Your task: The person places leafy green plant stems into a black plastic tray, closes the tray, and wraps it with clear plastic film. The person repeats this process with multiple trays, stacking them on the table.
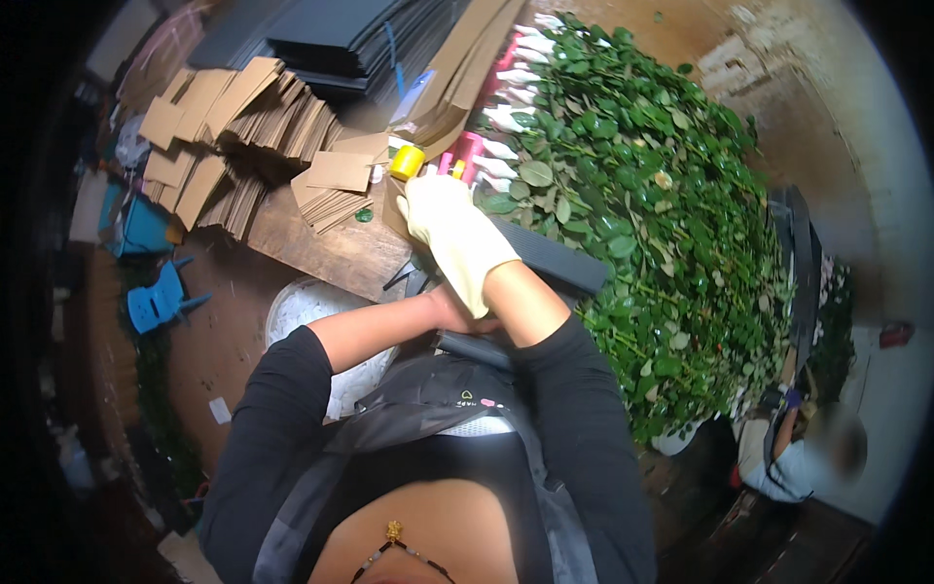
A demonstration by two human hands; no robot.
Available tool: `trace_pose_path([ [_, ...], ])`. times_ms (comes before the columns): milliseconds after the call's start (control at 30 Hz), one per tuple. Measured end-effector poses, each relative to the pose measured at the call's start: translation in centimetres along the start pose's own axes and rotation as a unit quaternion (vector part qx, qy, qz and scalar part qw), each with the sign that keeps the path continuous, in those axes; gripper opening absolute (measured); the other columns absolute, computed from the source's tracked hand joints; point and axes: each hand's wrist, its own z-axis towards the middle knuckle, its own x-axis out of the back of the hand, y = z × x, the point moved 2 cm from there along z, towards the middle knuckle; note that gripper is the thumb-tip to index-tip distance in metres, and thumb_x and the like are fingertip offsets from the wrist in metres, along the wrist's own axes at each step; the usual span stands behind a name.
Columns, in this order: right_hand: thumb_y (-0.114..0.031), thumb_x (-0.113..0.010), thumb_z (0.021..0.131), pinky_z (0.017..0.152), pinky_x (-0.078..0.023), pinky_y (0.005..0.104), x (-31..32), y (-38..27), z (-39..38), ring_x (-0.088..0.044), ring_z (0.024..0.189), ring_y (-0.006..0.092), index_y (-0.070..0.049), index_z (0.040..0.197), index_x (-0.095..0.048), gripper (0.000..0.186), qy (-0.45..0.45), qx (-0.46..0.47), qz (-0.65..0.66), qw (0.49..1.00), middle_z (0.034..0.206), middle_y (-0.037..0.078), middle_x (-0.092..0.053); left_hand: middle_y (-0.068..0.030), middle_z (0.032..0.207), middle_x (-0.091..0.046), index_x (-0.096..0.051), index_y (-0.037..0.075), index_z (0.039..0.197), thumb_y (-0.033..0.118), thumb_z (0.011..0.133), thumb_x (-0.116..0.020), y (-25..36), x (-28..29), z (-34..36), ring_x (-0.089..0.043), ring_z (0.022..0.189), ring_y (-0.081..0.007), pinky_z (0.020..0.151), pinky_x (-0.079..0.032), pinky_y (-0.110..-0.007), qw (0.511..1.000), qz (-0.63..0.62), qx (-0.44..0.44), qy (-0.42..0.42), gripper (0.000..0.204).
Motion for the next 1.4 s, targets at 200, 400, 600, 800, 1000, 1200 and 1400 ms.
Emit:
trace_pose_path([
  [200, -0.027, -0.061, 0.098, 0.084, -0.053, 0.0426, 5.8, 1.3, -8.1, -0.067, 0.09, 0.0357, -0.005, 0.104, -0.072, 0.026, 0.157, 0.055, 0.184, 0.969, 0.094, 0.016, -0.071, -0.0144, 0.152, -0.049, -0.051, 0.009, 0.146, 0.043, 0.099, -0.053, -1.1, -2.1, 0.5, -0.043, 0.143, -0.0344, 0.12, -0.032, -0.046, 0.993, 0.082, -0.046, -0.078, 0.059],
  [400, -0.036, -0.068, 0.097, 0.09, -0.052, 0.0357, 1.7, 4.4, -21.2, -0.067, 0.099, 0.0257, -0.004, 0.117, -0.07, 0.037, 0.113, -0.228, 0.421, 0.871, 0.105, 0.012, -0.071, -0.0137, 0.134, -0.062, -0.066, 0.011, 0.129, 0.043, 0.09, -0.062, 1.1, 0.9, 0.3, -0.055, 0.13, -0.0316, 0.112, -0.041, -0.046, 0.991, 0.112, -0.075, -0.011, 0.05],
  [600, -0.04, -0.064, 0.101, 0.102, -0.047, 0.0328, 1.7, 3.8, -19.6, -0.063, 0.116, 0.0195, 0.001, 0.134, -0.059, 0.053, 0.126, -0.257, 0.563, 0.775, 0.126, 0.015, -0.068, -0.011, 0.131, -0.064, -0.065, 0.014, 0.126, 0.042, 0.093, -0.061, 0.8, 0.9, 0.4, -0.057, 0.124, -0.0368, 0.106, -0.044, -0.053, 0.996, 0.045, -0.022, -0.075, 0.044],
  [800, -0.036, -0.062, 0.102, 0.101, -0.049, 0.0341, -2.0, 5.9, -22.7, -0.063, 0.116, 0.0199, 0.001, 0.142, -0.054, 0.054, 0.058, -0.235, 0.666, 0.705, 0.131, 0.01, -0.065, -0.0137, 0.138, -0.06, -0.063, 0.013, 0.133, 0.04, 0.089, -0.062, 0.4, 0.9, 0.4, -0.048, 0.135, -0.0352, 0.116, -0.035, -0.052, 0.993, 0.076, -0.079, -0.04, 0.051],
  [1000, -0.038, -0.068, 0.099, 0.062, -0.052, 0.024, -2.0, 9.6, -22.6, -0.066, 0.069, 0.0098, -0.004, 0.107, -0.07, 0.035, -0.082, -0.348, 0.565, 0.744, 0.086, 0.004, -0.072, -0.0171, 0.142, -0.057, -0.059, 0.005, 0.136, 0.036, 0.089, -0.061, -0.5, 0.0, -0.3, -0.044, 0.14, -0.0346, 0.119, -0.03, -0.052, 0.992, 0.088, -0.077, -0.052, 0.056],
  [1200, -0.042, -0.07, 0.096, 0.054, -0.05, 0.0267, -3.7, 9.4, -22.6, -0.065, 0.059, 0.0124, -0.002, 0.09, -0.069, 0.04, -0.029, -0.383, 0.487, 0.784, 0.07, 0.006, -0.068, -0.0146, 0.131, -0.063, -0.065, 0.004, 0.127, 0.016, 0.087, -0.071, -1.5, 3.7, -3.5, -0.06, 0.118, -0.0317, 0.106, -0.045, -0.047, 0.985, 0.123, -0.031, 0.118, 0.042],
  [1400, -0.049, -0.06, 0.098, 0.061, -0.053, 0.0343, -1.2, 8.3, -22.6, -0.067, 0.059, 0.0198, -0.005, 0.085, -0.071, 0.047, -0.049, -0.336, 0.337, 0.878, 0.067, 0.01, -0.068, -0.0082, 0.112, -0.071, -0.071, 0.006, 0.107, 0.013, 0.084, -0.075, 2.4, 4.4, -1.0, -0.068, 0.106, -0.0263, 0.102, -0.053, -0.044, 0.995, 0.026, -0.072, 0.057, 0.025],
])
